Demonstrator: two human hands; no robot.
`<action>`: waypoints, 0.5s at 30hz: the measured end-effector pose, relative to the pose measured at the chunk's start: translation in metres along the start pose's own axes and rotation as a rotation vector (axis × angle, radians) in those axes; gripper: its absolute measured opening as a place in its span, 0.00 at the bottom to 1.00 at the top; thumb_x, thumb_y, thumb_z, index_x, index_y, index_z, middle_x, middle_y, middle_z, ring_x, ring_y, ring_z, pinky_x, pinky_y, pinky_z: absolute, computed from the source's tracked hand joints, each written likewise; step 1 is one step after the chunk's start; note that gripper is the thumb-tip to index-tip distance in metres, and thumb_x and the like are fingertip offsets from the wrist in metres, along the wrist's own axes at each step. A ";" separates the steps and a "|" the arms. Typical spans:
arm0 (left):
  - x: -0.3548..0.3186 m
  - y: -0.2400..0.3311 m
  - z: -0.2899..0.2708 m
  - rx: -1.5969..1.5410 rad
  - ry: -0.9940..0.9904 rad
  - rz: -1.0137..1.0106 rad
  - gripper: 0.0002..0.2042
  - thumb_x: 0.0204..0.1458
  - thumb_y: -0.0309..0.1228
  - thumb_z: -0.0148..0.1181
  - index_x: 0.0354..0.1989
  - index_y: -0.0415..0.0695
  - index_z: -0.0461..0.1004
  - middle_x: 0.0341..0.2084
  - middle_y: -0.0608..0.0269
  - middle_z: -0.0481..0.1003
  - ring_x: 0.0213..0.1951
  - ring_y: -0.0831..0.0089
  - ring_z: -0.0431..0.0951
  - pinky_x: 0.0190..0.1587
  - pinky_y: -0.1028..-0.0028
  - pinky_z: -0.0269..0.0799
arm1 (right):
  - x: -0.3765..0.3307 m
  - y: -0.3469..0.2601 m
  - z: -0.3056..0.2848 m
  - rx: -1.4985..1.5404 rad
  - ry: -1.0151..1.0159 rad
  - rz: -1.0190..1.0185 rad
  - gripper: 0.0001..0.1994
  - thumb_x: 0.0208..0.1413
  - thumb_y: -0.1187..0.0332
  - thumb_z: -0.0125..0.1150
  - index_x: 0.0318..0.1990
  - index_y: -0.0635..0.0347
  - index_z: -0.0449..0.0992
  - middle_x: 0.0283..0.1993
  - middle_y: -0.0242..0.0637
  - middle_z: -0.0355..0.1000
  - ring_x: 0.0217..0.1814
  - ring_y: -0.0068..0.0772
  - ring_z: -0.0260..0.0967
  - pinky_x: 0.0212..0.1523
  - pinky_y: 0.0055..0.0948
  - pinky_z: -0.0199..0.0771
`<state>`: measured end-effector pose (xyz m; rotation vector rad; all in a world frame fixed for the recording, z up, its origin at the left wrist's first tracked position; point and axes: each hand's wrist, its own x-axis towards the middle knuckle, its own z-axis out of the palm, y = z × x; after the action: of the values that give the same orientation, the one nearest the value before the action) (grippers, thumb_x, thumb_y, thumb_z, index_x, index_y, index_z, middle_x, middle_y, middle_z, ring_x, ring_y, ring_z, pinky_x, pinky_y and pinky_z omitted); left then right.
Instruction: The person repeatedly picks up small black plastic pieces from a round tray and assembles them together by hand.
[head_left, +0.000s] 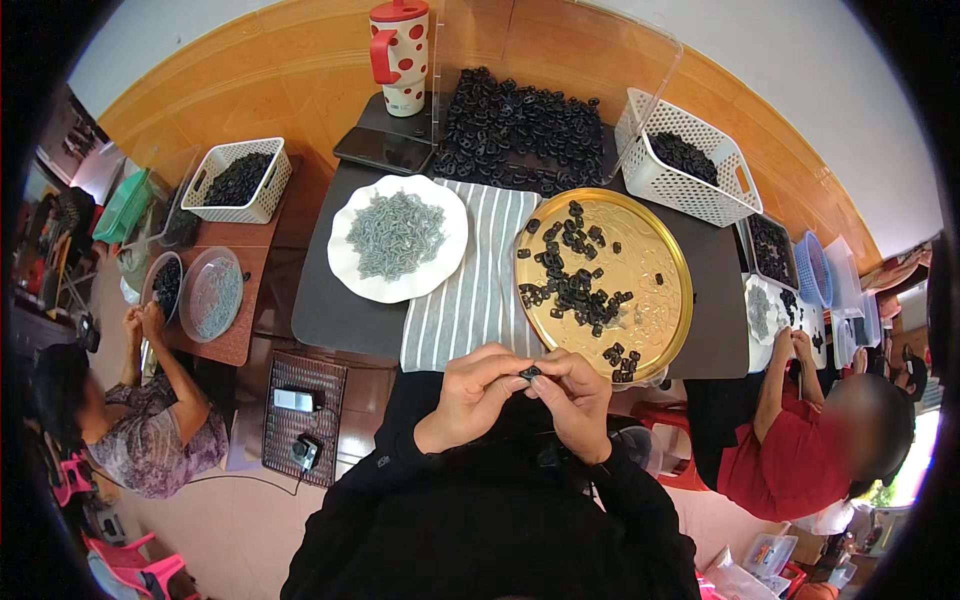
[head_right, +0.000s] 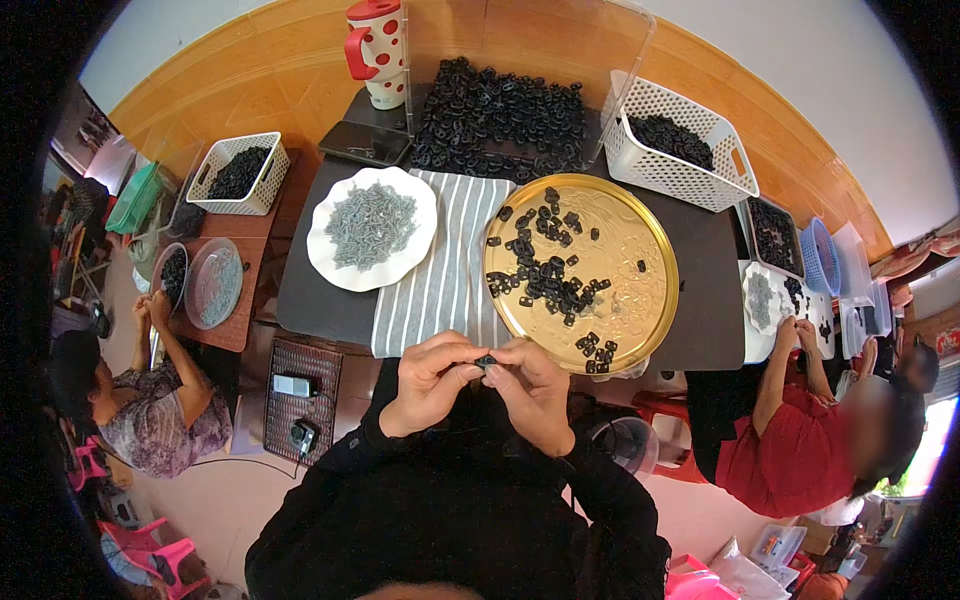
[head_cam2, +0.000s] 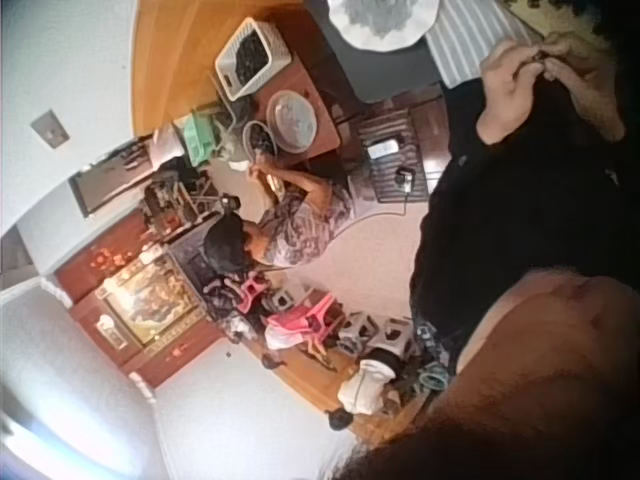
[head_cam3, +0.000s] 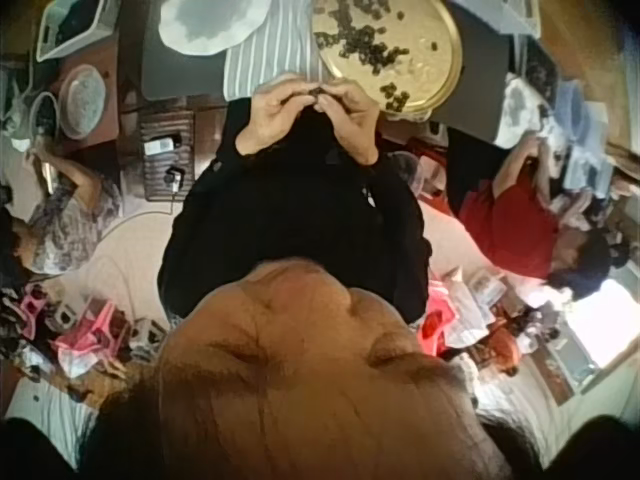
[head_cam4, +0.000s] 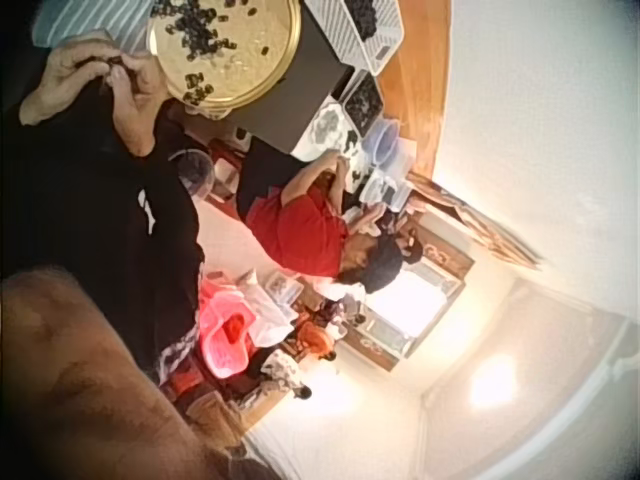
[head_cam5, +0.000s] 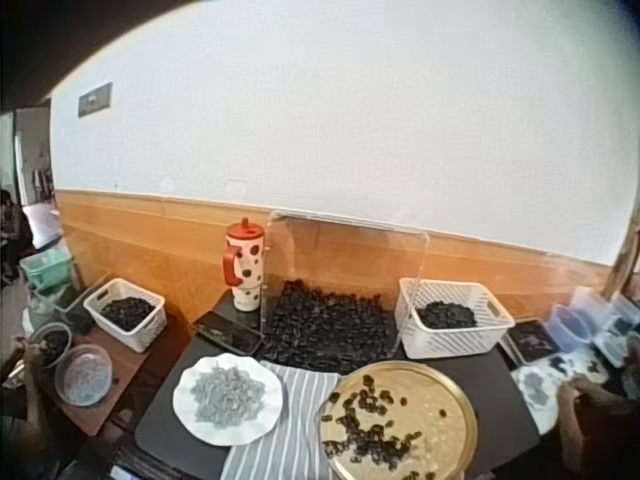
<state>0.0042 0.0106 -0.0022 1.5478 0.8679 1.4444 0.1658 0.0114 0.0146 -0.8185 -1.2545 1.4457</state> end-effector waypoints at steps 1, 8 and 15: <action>0.000 0.000 0.000 0.000 0.001 -0.002 0.11 0.48 0.15 0.58 0.41 0.34 0.76 0.28 0.59 0.73 0.27 0.77 0.72 0.29 0.80 0.68 | 0.000 0.000 0.000 -0.013 -0.001 -0.004 0.08 0.55 0.83 0.53 0.43 0.70 0.71 0.37 0.36 0.68 0.35 0.20 0.68 0.39 0.19 0.69; -0.001 -0.003 0.001 -0.054 0.002 -0.041 0.13 0.46 0.15 0.60 0.43 0.35 0.76 0.27 0.60 0.73 0.27 0.77 0.71 0.29 0.80 0.67 | 0.003 -0.008 -0.005 -0.056 -0.043 0.031 0.09 0.55 0.83 0.54 0.43 0.69 0.71 0.37 0.34 0.69 0.37 0.20 0.67 0.40 0.20 0.68; -0.003 0.001 -0.008 -0.249 -0.059 -0.193 0.21 0.47 0.17 0.62 0.53 0.38 0.71 0.32 0.64 0.72 0.27 0.83 0.70 0.29 0.82 0.65 | 0.001 -0.014 -0.031 0.004 -0.123 0.364 0.07 0.54 0.79 0.58 0.40 0.67 0.73 0.33 0.33 0.73 0.33 0.20 0.70 0.36 0.19 0.70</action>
<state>-0.0046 0.0083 -0.0029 1.2784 0.7492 1.3067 0.1975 0.0198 0.0208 -1.0061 -1.2363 1.8109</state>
